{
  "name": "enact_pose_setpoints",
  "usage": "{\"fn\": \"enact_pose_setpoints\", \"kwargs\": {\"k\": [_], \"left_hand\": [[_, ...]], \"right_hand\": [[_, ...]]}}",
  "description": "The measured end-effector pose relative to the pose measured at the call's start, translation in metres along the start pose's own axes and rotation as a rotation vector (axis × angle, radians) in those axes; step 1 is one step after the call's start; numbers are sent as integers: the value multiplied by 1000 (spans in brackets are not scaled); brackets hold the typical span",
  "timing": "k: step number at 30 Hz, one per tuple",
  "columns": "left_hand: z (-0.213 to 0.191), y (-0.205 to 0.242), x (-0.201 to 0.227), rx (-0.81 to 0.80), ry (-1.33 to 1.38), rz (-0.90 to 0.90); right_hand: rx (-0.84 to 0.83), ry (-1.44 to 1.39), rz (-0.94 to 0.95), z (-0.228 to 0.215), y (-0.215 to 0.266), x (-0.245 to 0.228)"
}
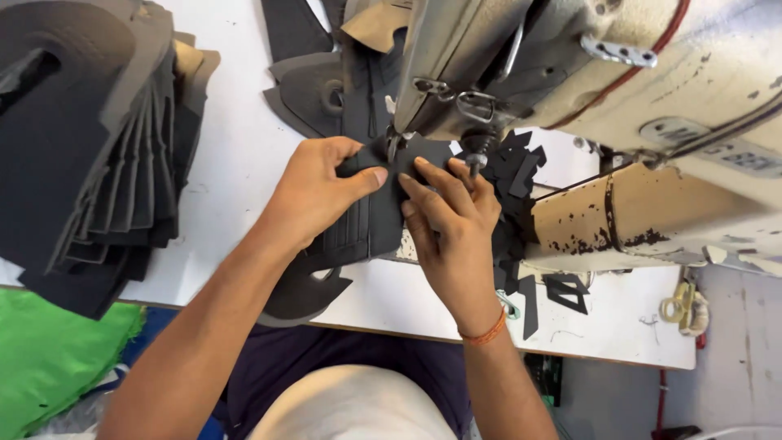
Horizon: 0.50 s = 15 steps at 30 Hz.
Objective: The person uses a sewing machine to stitch black shoe parts, repeatedly picking up a shoe upper and a thin strip of material, aligning them, and feeding them through the machine. The person then removes the stitched piece and places it on a pile before repeating the process with the next set of materials.
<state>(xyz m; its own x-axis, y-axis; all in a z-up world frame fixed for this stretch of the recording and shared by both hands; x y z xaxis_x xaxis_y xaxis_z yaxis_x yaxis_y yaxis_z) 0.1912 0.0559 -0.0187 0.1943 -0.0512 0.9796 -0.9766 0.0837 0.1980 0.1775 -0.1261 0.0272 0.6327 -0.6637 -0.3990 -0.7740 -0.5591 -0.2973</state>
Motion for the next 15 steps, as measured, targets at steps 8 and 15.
{"fn": "enact_pose_setpoints", "kwargs": {"k": [8, 15], "left_hand": [[-7, -20, -2, 39, 96, 19], [-16, -21, 16, 10, -8, -3]], "right_hand": [[-56, 34, 26, -3, -25, 12], [89, -158, 107, 9, -13, 13]]}}
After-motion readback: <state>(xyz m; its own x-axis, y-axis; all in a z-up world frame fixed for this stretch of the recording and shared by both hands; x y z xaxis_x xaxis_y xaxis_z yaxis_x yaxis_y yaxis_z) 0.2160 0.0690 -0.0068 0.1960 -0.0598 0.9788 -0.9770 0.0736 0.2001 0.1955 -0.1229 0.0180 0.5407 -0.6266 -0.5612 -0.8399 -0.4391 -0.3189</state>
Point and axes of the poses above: each hand's wrist, its own y-axis away from the middle knuckle, its own z-axis out of the palm, x = y × z, the point moved 4 cm from there along -y, towards the middle knuckle, and after that the axes turned 11 degrees about -x, right-handed, at the moved point
